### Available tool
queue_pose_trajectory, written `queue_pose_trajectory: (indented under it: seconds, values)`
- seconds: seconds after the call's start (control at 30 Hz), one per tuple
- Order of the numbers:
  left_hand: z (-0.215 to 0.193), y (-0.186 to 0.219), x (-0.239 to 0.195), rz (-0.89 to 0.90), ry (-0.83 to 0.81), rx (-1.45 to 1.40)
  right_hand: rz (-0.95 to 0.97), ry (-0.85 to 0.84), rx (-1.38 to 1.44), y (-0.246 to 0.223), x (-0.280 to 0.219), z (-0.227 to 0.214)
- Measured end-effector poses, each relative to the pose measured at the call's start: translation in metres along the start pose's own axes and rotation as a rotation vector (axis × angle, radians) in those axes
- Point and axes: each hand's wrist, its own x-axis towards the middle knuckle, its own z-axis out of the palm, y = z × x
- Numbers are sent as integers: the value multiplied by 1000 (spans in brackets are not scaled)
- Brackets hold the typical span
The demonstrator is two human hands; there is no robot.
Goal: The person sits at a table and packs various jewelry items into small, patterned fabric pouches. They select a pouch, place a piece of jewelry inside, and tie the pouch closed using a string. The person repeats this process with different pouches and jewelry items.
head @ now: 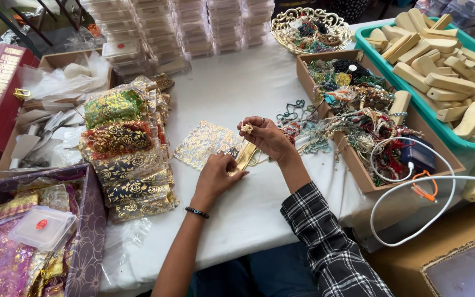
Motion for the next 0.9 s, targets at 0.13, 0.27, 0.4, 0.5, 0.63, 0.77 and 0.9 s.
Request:
queue_pose_trajectory:
  seconds: [0.13, 0.27, 0.4, 0.5, 0.63, 0.77, 0.9]
  values:
    - [14, -18, 1, 43, 11, 59, -3, -13, 1, 0, 0, 1]
    - [11, -24, 2, 80, 51, 37, 5, -25, -3, 0, -3, 2]
    - [8, -31, 7, -211, -22, -341, 31, -38, -66, 0, -3, 4]
    - [9, -35, 9, -192, 62, -389, 86, -38, -273, 0, -3, 10]
    - [6, -34, 12, -263, 219, -370, 244, 9, -938, 7, -3, 27]
    - [-1, -20, 9, -238, 247, -386, 187, 12, -1284, 18, 2, 37]
    - [-7, -10, 10, -172, 312, -385, -60, 4, -1463, 12, -2, 39]
